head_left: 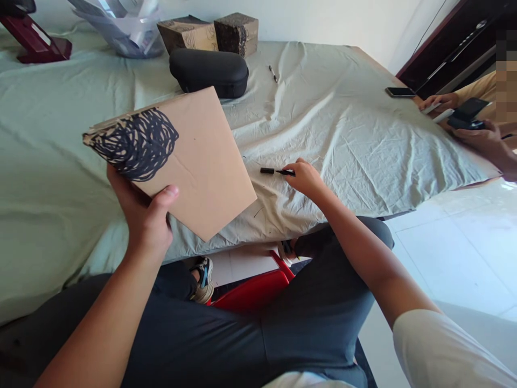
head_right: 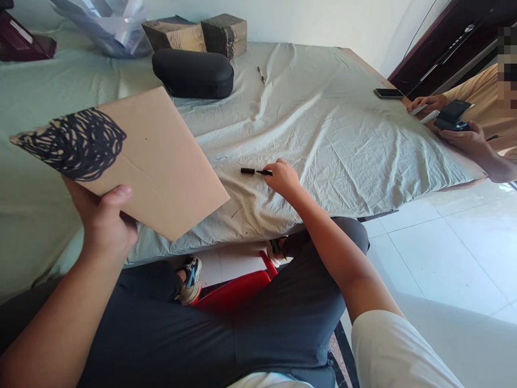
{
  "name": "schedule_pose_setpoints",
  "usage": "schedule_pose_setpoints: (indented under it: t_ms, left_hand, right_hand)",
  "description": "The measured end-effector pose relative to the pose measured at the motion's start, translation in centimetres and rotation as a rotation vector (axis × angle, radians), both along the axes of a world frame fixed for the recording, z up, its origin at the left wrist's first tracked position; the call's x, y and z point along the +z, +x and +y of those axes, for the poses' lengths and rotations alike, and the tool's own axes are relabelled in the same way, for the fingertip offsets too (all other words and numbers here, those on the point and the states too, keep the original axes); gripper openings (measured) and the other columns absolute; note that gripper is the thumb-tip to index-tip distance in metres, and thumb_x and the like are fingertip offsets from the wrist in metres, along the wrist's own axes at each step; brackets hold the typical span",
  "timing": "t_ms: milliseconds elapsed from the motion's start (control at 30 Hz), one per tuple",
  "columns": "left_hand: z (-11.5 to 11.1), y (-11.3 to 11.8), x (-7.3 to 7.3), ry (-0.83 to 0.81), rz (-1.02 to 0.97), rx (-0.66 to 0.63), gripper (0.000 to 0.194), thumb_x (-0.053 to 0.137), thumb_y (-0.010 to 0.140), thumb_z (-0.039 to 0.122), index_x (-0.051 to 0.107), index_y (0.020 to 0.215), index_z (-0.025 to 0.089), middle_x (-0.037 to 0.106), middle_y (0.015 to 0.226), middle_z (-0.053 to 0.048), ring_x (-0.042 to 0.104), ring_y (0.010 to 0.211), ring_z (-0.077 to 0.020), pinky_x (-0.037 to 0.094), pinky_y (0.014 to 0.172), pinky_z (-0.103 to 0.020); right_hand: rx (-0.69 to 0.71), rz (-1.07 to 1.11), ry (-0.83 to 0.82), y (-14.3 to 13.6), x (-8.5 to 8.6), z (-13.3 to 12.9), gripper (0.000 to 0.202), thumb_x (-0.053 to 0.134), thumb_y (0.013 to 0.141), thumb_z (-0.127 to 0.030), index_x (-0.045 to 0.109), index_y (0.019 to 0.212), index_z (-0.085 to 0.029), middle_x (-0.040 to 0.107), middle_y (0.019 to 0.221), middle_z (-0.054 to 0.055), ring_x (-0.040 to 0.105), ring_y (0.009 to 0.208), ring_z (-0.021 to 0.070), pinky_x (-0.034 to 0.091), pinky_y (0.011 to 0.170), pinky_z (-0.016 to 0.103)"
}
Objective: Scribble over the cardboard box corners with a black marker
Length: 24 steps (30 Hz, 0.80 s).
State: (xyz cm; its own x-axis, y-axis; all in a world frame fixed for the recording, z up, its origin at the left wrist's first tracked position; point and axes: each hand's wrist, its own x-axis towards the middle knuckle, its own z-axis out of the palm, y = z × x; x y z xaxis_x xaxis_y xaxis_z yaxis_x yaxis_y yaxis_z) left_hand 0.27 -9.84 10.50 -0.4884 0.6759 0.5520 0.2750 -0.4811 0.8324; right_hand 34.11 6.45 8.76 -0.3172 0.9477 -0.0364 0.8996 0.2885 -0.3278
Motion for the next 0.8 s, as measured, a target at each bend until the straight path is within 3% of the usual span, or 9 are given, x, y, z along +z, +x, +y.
schedule_pose_setpoints:
  t_ms: [300, 400, 500, 600, 800]
  left_hand:
    - [0.3, -1.2, -1.6, 0.054, -0.010, -0.052, 0.093, 0.092, 0.063, 0.061, 0.053, 0.143, 0.034, 0.064, 0.154, -0.009, 0.060, 0.152, -0.0397, 0.044, 0.135, -0.069]
    - [0.3, -1.3, -1.9, 0.058, 0.003, -0.059, 0.092, 0.092, 0.065, 0.059, 0.053, 0.144, 0.034, 0.063, 0.153, -0.008, 0.059, 0.153, -0.0396, 0.044, 0.135, -0.068]
    - [0.3, -1.3, -1.9, 0.056, 0.012, -0.051, 0.092, 0.092, 0.064, 0.063, 0.053, 0.143, 0.036, 0.064, 0.152, -0.007, 0.059, 0.153, -0.0401, 0.046, 0.133, -0.068]
    - [0.4, -1.2, -1.9, 0.065, -0.013, -0.060, 0.092, 0.094, 0.063, 0.061, 0.054, 0.142, 0.035, 0.064, 0.150, -0.008, 0.060, 0.152, -0.0401, 0.047, 0.133, -0.067]
    - [0.4, -1.4, -1.8, 0.050, 0.019, -0.057, 0.094, 0.092, 0.065, 0.062, 0.051, 0.146, 0.036, 0.060, 0.154, -0.007, 0.057, 0.154, -0.0401, 0.044, 0.134, -0.068]
  right_hand:
    - [0.147, 0.015, 0.015, -2.6, -1.3, 0.1, 0.062, 0.055, 0.099, -0.010, 0.076, 0.156, -0.021, 0.066, 0.138, 0.021, 0.060, 0.131, 0.0393, 0.051, 0.117, 0.051]
    - [0.180, 0.003, 0.040, -3.5, -1.5, -0.2, 0.057, 0.063, 0.103, -0.026, 0.072, 0.160, -0.023, 0.063, 0.142, 0.021, 0.056, 0.132, 0.0421, 0.052, 0.113, 0.054]
    - [0.206, -0.025, 0.071, -4.3, -1.8, -0.6, 0.048, 0.063, 0.108, -0.039, 0.075, 0.152, -0.023, 0.063, 0.145, 0.022, 0.053, 0.132, 0.0427, 0.053, 0.104, 0.053]
    - [0.224, -0.050, 0.090, -4.9, -2.1, -0.7, 0.038, 0.053, 0.114, -0.034, 0.077, 0.141, -0.022, 0.063, 0.147, 0.022, 0.055, 0.134, 0.0404, 0.054, 0.096, 0.047]
    - [0.180, -0.019, 0.081, -5.2, -2.3, -0.3, 0.036, 0.040, 0.118, -0.027, 0.069, 0.138, -0.018, 0.062, 0.149, 0.022, 0.064, 0.131, 0.0347, 0.054, 0.086, 0.040]
